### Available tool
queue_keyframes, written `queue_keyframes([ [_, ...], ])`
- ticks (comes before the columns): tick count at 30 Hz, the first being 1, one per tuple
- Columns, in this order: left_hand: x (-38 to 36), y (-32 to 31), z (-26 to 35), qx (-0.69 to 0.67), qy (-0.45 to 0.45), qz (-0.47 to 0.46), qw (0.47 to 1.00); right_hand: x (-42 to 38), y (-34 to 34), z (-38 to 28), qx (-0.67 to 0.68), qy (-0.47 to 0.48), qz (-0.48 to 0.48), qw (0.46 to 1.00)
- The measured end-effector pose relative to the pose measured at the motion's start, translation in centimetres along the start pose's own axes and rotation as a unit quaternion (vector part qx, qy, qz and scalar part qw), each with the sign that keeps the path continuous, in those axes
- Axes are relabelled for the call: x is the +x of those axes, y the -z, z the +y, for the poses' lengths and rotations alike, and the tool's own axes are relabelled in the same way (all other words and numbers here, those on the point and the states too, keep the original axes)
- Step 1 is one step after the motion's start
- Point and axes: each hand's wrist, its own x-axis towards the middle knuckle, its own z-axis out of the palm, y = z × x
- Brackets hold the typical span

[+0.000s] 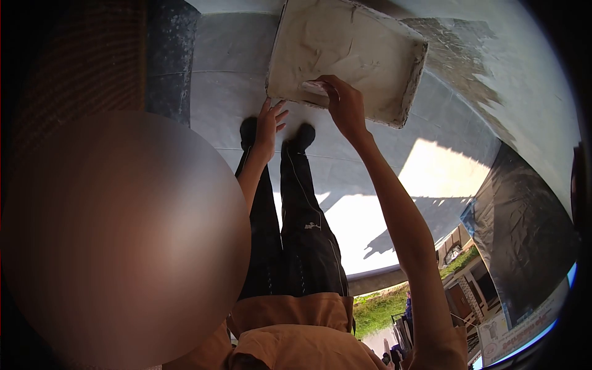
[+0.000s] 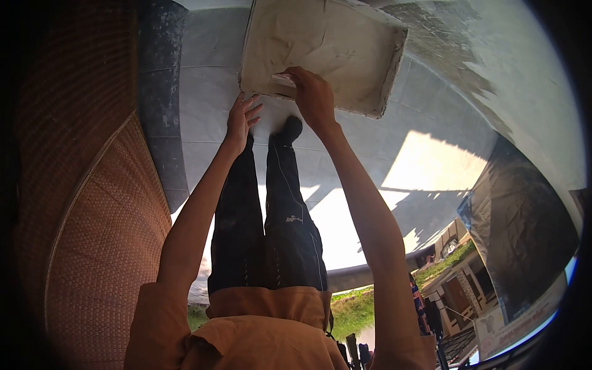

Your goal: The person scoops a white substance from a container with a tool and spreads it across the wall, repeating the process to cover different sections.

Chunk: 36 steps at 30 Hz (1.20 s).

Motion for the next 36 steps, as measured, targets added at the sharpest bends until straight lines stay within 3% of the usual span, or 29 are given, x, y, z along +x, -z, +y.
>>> queue_keyframes([
  [14, -3.3, 1.7, 1.9, 0.000, -0.002, -0.015, 1.000, -1.7, 0.1, -4.3, -0.098, 0.049, -0.019, 0.994],
  [26, -4.1, 2.2, 1.4, -0.011, -0.001, -0.015, 1.000, -2.1, -0.1, -5.1, -0.090, 0.038, -0.002, 0.995],
  [36, -4.8, 2.6, 1.3, -0.028, -0.008, -0.030, 0.999, -2.0, -0.2, -6.0, -0.100, 0.076, -0.042, 0.991],
])
